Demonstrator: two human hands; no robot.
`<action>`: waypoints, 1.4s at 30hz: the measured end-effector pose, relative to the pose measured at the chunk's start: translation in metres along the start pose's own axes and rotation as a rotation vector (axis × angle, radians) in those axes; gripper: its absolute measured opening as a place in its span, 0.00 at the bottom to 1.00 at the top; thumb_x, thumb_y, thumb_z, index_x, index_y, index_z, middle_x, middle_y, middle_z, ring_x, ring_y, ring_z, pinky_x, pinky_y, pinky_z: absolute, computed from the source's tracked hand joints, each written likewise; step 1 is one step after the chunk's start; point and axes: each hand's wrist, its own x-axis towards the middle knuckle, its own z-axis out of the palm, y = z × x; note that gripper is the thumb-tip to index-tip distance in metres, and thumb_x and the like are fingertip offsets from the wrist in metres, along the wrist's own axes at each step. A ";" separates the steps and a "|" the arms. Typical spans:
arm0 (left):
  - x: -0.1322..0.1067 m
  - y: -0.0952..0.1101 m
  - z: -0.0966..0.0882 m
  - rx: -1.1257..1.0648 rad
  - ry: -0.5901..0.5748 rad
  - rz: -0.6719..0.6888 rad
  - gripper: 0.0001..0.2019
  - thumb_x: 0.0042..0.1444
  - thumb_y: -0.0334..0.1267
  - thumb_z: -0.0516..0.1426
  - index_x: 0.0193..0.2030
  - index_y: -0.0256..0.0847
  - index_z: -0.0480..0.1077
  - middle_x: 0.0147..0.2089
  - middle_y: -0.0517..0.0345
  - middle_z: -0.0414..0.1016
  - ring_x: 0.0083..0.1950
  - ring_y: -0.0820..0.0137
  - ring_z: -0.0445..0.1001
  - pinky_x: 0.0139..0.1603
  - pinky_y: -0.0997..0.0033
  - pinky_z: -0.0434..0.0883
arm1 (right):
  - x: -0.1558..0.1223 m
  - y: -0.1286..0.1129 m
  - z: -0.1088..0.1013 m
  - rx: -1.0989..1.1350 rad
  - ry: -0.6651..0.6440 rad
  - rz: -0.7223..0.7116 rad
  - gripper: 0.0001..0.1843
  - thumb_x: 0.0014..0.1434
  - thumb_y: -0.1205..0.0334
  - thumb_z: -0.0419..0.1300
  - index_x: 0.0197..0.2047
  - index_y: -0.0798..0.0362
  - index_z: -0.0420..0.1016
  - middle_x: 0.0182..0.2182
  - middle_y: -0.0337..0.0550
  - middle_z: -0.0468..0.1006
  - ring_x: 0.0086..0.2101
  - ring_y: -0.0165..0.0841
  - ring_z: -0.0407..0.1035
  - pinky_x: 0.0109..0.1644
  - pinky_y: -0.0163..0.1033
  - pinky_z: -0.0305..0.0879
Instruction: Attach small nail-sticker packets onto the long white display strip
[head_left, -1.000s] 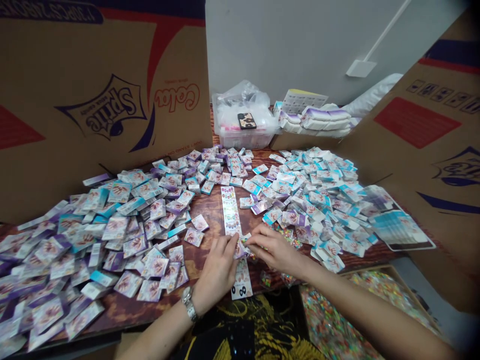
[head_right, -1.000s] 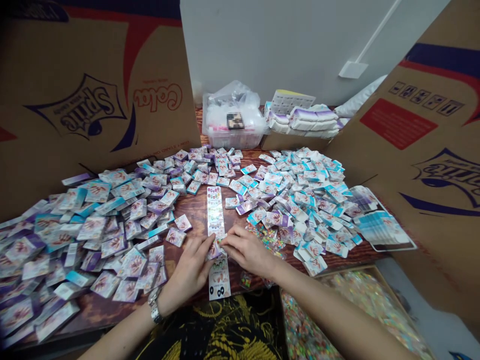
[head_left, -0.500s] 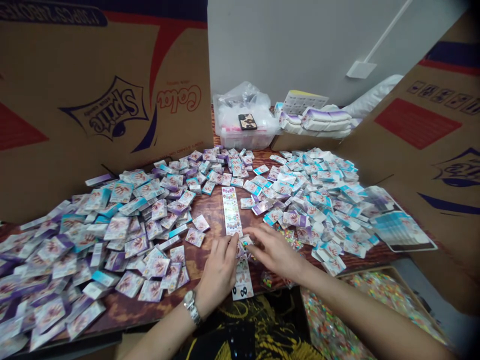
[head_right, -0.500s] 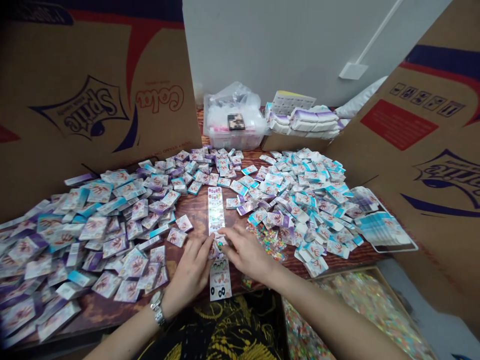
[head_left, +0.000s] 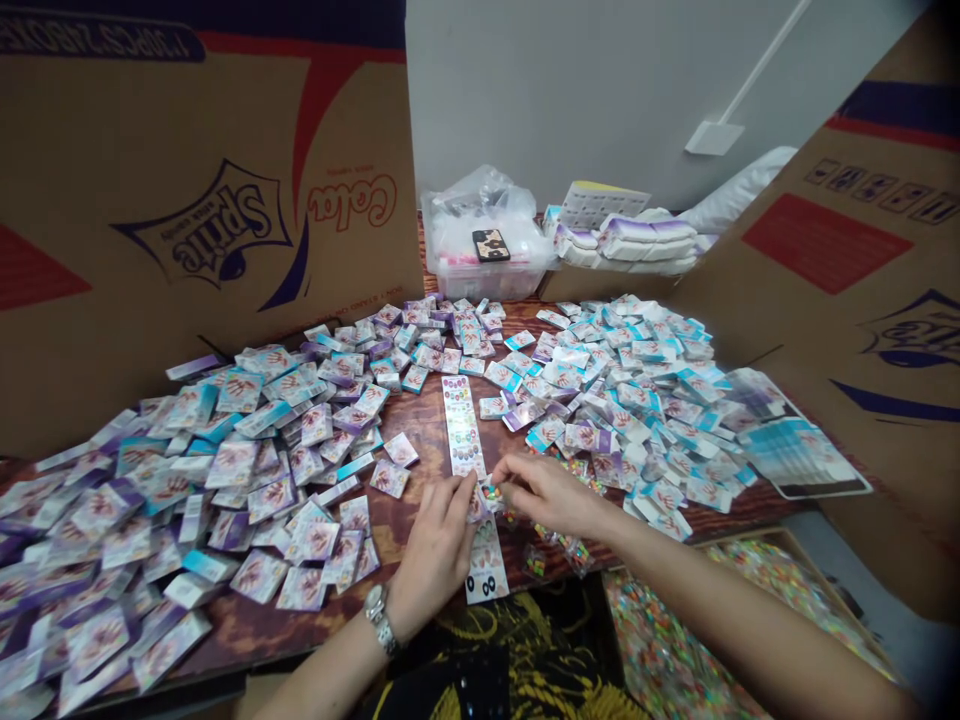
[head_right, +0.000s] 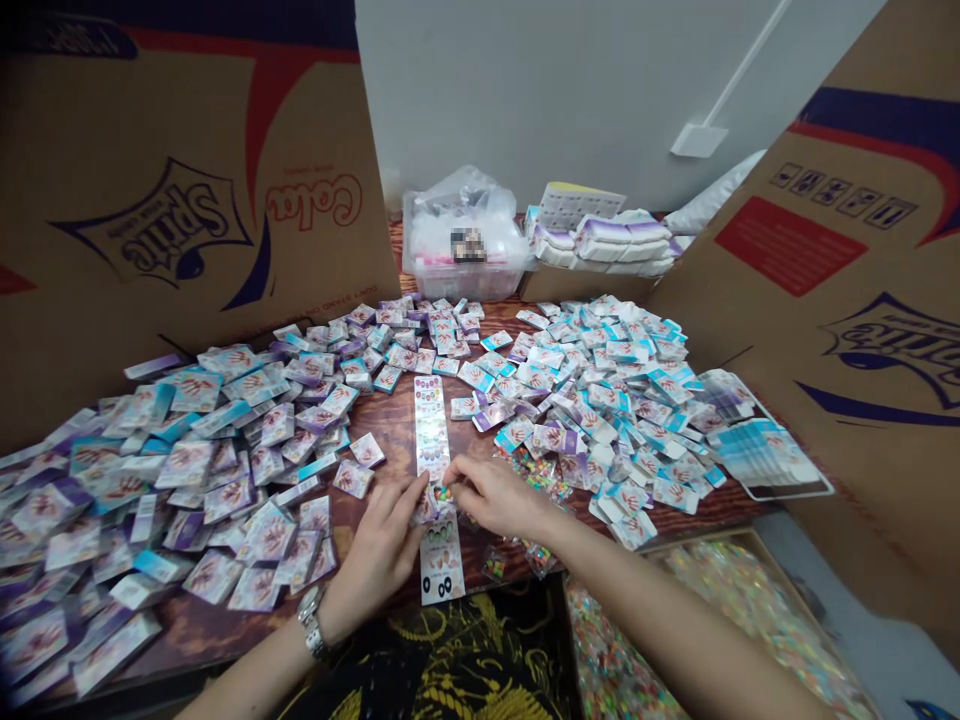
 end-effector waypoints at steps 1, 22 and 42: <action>0.000 0.000 0.001 0.025 0.006 0.016 0.30 0.56 0.24 0.47 0.66 0.39 0.46 0.54 0.43 0.61 0.54 0.59 0.61 0.56 0.52 0.63 | 0.002 -0.002 -0.002 -0.039 -0.009 -0.006 0.07 0.56 0.72 0.53 0.37 0.53 0.70 0.29 0.38 0.73 0.31 0.30 0.67 0.36 0.35 0.59; 0.002 -0.005 0.011 0.053 -0.013 0.075 0.32 0.56 0.23 0.47 0.67 0.38 0.42 0.57 0.41 0.59 0.57 0.57 0.60 0.56 0.53 0.64 | 0.002 0.013 0.029 0.757 0.098 0.285 0.15 0.52 0.59 0.61 0.41 0.53 0.62 0.25 0.32 0.63 0.24 0.25 0.60 0.28 0.32 0.56; 0.005 -0.007 0.010 0.258 0.005 0.121 0.25 0.57 0.23 0.47 0.63 0.33 0.51 0.53 0.41 0.63 0.54 0.58 0.62 0.52 0.56 0.68 | 0.004 0.003 0.024 0.407 0.105 0.137 0.05 0.53 0.67 0.57 0.34 0.52 0.64 0.25 0.34 0.69 0.27 0.27 0.65 0.31 0.32 0.60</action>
